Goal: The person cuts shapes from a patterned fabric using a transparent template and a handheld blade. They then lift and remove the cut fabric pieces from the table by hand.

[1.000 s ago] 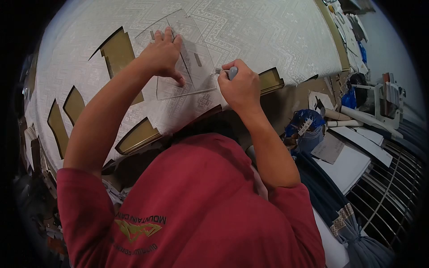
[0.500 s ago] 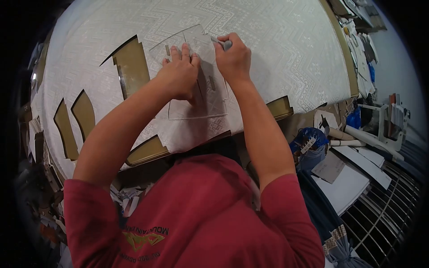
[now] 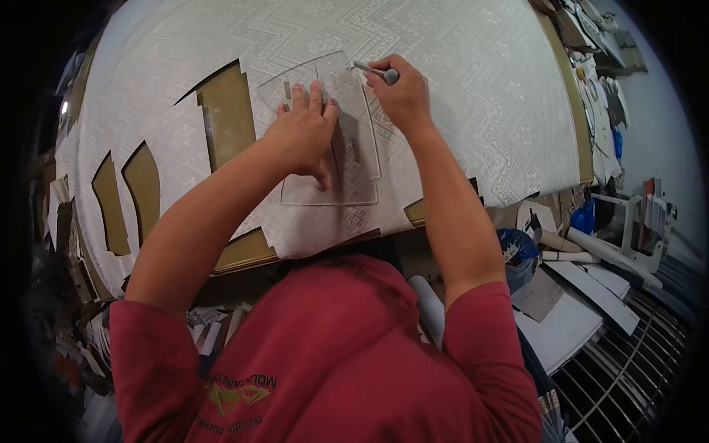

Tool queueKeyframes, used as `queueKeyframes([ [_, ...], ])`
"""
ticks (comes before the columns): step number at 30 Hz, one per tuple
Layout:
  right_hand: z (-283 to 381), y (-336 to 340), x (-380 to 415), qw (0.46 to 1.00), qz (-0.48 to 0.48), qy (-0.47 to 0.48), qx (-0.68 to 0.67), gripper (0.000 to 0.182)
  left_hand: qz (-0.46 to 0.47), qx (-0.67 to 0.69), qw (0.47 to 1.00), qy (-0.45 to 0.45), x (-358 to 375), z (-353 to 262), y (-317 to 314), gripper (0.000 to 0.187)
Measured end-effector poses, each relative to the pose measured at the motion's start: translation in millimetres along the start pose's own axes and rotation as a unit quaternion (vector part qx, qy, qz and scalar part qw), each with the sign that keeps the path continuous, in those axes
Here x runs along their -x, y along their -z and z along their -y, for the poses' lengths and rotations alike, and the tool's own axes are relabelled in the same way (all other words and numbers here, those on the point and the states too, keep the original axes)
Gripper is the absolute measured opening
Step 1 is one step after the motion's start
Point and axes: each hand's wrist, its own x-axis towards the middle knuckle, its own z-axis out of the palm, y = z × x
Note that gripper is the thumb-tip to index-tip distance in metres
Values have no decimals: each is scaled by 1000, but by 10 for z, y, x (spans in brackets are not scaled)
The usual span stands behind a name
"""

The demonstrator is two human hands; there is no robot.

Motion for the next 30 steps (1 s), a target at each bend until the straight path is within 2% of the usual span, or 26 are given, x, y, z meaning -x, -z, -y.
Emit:
queueKeyframes([
  [1, -1, 125, -143, 1000, 7, 2, -7, 14, 3, -1, 1000, 9, -4, 2, 3, 139],
  [4, 115, 462, -641, 967, 230, 63, 85, 18, 1, -5, 1000, 13, 1, -19, -4, 137],
  [5, 178, 505, -796, 966, 238, 65, 75, 18, 5, -5, 1000, 13, 1, -25, 14, 135],
  [7, 157, 519, -1074, 921, 359, 108, 108, 15, 18, -7, 1000, 23, -4, -37, 34, 134],
  [8, 88, 496, -1157, 917, 372, 130, 56, 15, 19, -11, 1000, 22, -7, -40, 38, 134],
  [12, -101, 460, -1263, 900, 417, 125, 8, 15, 37, -15, 999, 31, -23, -68, 78, 134],
  [14, -64, 512, -1169, 913, 405, 48, 34, 14, 44, -14, 998, 35, -35, -74, 76, 133],
  [17, -78, 521, -1020, 929, 368, -2, 40, 14, 40, -22, 998, 32, -35, -50, 46, 134],
  [18, -148, 496, -968, 929, 369, -2, 40, 14, 31, -28, 999, 23, -33, -47, 35, 134],
  [20, -342, 437, -834, 956, 287, 47, -28, 16, 41, -22, 998, 29, -43, -57, 58, 135],
  [21, -371, 414, -761, 957, 287, 47, -26, 16, 52, -17, 998, 35, -42, -65, 65, 136],
  [23, -366, 341, -610, 975, 200, 74, -61, 15, 48, -19, 998, 31, -39, -69, 63, 136],
  [24, -376, 304, -545, 976, 197, 77, -56, 15, 47, -22, 998, 29, -36, -68, 66, 137],
  [26, -397, 220, -416, 985, 116, 108, -68, 14, 38, -24, 999, 22, -28, -67, 70, 137],
  [30, -347, 22, -150, 994, 37, 95, -35, 16, 28, -17, 999, 17, -7, -58, 83, 136],
])
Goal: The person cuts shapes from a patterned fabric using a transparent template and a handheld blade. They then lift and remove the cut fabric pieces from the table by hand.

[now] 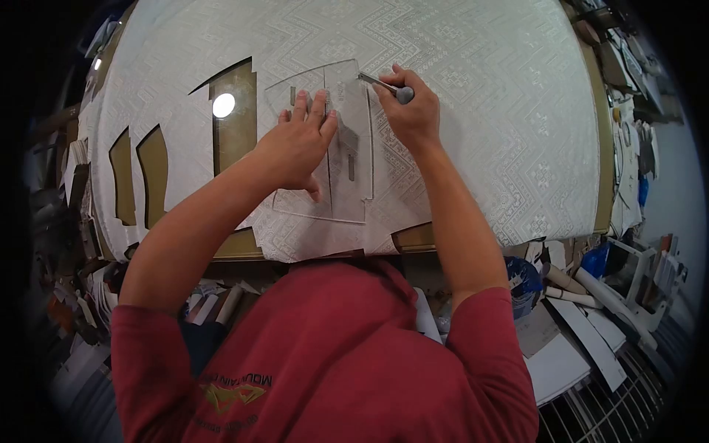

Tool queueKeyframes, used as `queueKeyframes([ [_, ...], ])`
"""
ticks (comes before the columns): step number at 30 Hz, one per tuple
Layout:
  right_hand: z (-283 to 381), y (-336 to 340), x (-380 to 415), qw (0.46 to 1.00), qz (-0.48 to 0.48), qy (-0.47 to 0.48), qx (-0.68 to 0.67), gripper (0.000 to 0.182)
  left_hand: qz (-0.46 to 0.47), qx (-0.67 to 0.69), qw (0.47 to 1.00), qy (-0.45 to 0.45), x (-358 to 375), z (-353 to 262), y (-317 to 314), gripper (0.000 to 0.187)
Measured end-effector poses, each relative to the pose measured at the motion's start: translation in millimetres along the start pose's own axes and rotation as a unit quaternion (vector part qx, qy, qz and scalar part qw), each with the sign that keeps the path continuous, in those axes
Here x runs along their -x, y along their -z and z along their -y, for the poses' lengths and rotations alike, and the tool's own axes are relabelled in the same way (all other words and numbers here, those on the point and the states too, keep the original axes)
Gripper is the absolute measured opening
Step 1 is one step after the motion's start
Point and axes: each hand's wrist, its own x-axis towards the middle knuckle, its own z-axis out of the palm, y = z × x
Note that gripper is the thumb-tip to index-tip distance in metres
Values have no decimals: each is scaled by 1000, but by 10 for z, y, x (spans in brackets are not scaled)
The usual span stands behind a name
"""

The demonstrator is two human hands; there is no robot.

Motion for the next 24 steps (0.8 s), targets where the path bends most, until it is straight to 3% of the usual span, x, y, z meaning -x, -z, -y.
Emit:
queueKeyframes([
  [2, 37, -138, 80, 995, -101, -9, 17, 19, -13, 4, 1000, -5, 5, 17, -35, 136],
  [5, 208, -323, 132, 984, -174, -14, 47, 18, -11, 8, 1000, -7, 12, 30, -12, 136],
  [8, 480, -431, 89, 973, -184, -51, 130, 16, 0, 16, 1000, -1, -9, 34, -13, 136],
  [14, 563, -528, -249, 960, -161, -54, 221, 15, -36, 22, 999, 12, -53, 32, -180, 135],
  [21, 460, -431, -244, 972, -154, -1, 179, 16, -35, 27, 999, 9, -15, 52, -137, 134],
  [24, 421, -134, -414, 984, -59, -48, 164, 17, -38, 34, 999, 4, -4, 61, -132, 135],
])
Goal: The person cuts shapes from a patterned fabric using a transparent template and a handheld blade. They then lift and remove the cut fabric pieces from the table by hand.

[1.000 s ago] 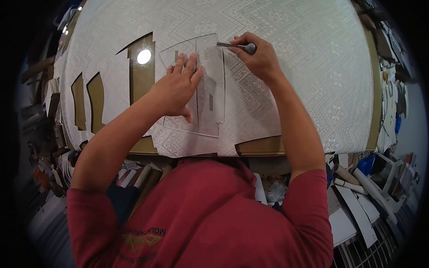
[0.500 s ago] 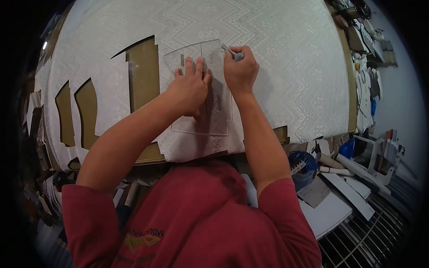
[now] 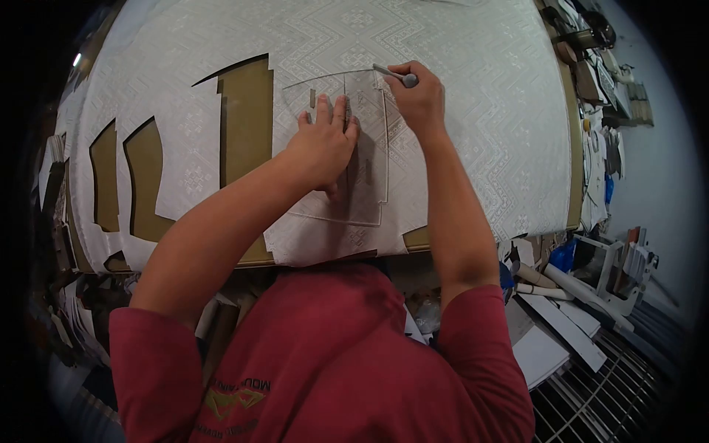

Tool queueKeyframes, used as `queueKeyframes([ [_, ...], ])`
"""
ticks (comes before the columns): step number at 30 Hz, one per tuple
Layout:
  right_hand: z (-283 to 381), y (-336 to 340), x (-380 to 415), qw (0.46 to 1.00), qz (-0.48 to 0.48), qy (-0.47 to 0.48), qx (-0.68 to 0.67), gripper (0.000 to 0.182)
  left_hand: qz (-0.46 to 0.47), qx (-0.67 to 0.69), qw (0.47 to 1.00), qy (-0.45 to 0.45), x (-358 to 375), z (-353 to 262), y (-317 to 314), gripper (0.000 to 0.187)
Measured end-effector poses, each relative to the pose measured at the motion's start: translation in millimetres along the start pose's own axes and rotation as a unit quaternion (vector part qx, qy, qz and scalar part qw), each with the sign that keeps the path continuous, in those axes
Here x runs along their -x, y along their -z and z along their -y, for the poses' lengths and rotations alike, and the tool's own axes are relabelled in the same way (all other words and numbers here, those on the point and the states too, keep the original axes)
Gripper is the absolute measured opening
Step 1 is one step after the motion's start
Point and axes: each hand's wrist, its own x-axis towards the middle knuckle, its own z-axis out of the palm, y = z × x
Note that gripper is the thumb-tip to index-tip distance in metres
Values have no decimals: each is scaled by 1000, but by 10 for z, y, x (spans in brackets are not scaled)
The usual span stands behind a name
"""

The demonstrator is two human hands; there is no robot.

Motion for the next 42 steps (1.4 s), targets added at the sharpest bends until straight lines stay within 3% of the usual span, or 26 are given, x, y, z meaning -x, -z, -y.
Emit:
queueKeyframes([
  [2, -223, 123, -329, 986, 142, 62, -65, 17, 12, 11, 1000, 8, 1, -10, 33, 133],
  [3, -181, 228, -499, 972, 219, 72, -37, 18, 24, 23, 999, 8, 5, -24, 45, 132],
  [4, -142, 281, -684, 971, 224, 72, -46, 18, 31, 20, 999, 15, 6, -28, 52, 132],
  [6, -98, 319, -1014, 915, 388, 104, -40, 18, 26, 10, 1000, 12, 0, -40, 53, 132],
  [9, -68, 211, -1317, 870, 470, 141, -43, 17, 28, -2, 999, 17, -19, -52, 49, 132],
  [13, 122, -208, -1358, 831, 513, 193, -97, 16, 57, -9, 998, 41, -10, -86, 156, 130],
  [18, 537, -1026, -1180, 778, 514, 354, -69, 20, 82, 3, 996, 41, -34, -94, 197, 127],
  [22, 671, -1020, -1064, 766, 558, 294, -123, 21, 84, 19, 995, 51, -16, -99, 205, 129],
  [28, 625, -1020, -930, 774, 518, 335, -147, 23, 84, 20, 995, 53, -9, -91, 201, 130],
  [30, 598, -950, -836, 813, 519, 240, -109, 23, 79, 23, 995, 50, 8, -89, 195, 131],
  [32, 479, -889, -693, 851, 418, 252, -193, 21, 61, 13, 997, 45, 38, -45, 141, 133],
  [36, 389, -422, -428, 939, 202, 137, -240, 17, 35, 6, 999, 18, 94, -17, 85, 134],
  [42, 194, 253, 414, 960, -31, -33, -278, 24, -12, 27, 999, -29, 73, 142, -111, 127],
])
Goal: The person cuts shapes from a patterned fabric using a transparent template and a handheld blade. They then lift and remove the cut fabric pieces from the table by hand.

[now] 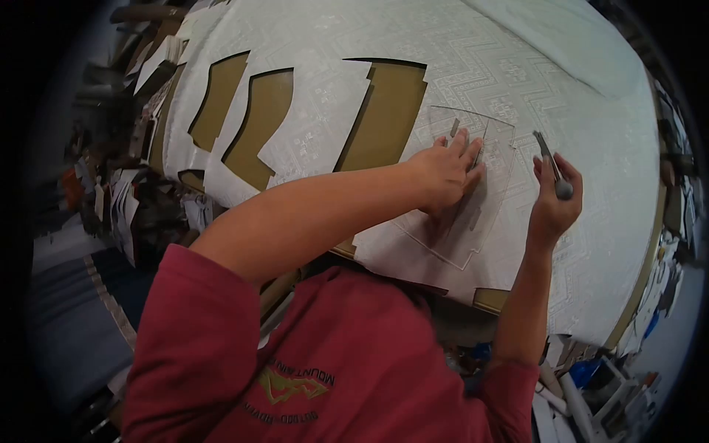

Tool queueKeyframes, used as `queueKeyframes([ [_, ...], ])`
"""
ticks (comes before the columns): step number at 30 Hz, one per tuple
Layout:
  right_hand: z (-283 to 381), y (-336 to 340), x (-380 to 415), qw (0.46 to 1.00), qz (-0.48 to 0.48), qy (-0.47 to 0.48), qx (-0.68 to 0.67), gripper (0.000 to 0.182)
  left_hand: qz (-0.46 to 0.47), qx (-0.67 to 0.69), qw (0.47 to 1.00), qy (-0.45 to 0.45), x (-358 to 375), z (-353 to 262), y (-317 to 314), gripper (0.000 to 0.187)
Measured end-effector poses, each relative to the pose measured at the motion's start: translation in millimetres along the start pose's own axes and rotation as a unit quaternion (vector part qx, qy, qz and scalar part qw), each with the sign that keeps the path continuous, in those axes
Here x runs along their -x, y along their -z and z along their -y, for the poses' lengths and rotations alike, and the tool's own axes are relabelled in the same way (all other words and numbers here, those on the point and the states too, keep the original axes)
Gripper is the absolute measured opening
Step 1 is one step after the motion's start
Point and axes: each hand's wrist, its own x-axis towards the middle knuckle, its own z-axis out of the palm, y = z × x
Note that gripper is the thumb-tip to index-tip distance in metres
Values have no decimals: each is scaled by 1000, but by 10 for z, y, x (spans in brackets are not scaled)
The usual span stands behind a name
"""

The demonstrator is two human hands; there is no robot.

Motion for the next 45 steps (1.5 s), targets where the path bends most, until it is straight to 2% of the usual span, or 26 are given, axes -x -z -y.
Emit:
queueKeyframes([
  [2, 9, 122, 460, 997, -64, -8, 29, 24, -29, 8, 998, -46, 7, 62, -50, 125],
  [5, 149, 215, 1276, 978, -175, -67, 87, 23, -8, 26, 995, -98, 49, 145, 39, 118],
  [7, 285, 101, 1812, 963, -230, -85, 111, 23, 17, 27, 996, -82, 100, 157, 74, 119],
  [8, 275, 59, 2062, 963, -224, -98, 118, 23, 12, 27, 995, -100, 84, 161, 96, 119],
  [10, 369, -143, 2425, 957, -231, -117, 127, 23, 49, 8, 997, -66, 79, 114, 132, 123],
  [12, 496, -416, 2703, 962, -167, -149, 156, 20, 62, -16, 995, -82, 81, 149, 164, 128],
  [13, 560, -526, 2782, 956, -188, -153, 165, 20, 76, -30, 994, -78, 62, 150, 173, 133],
  [15, 633, -761, 2820, 942, -111, -116, 294, 18, 94, -83, 988, -95, -53, 164, 134, 140],
  [17, 756, -984, 2801, 949, -106, -130, 267, 16, 76, -78, 988, -109, -118, 219, 93, 146],
  [20, 724, -1165, 2785, 945, -135, -164, 250, 16, 65, -162, 975, -134, -98, 181, 166, 148],
  [26, 684, -1457, 2697, 942, -140, -99, 290, 16, 64, -153, 971, -172, -58, 224, 255, 143],
  [32, 621, -1548, 2661, 931, -135, -67, 331, 15, 51, -131, 978, -155, -71, 173, 212, 142],
  [34, 655, -1593, 2649, 914, -128, -63, 380, 14, 112, -167, 976, -80, -155, 61, 196, 143],
  [37, 644, -1625, 2604, 911, -126, -36, 390, 13, 109, -179, 974, -88, -222, 1, 167, 143],
  [41, 507, -1752, 2667, 906, -181, -32, 381, 14, 105, -210, 967, -99, -289, -69, 143, 144],
  [43, 399, -1839, 2640, 901, -225, 31, 370, 16, 101, -225, 964, -102, -325, -88, 144, 144],
  [45, 360, -1903, 2590, 894, -239, 25, 378, 15, 101, -241, 960, -103, -338, -92, 116, 144],
])
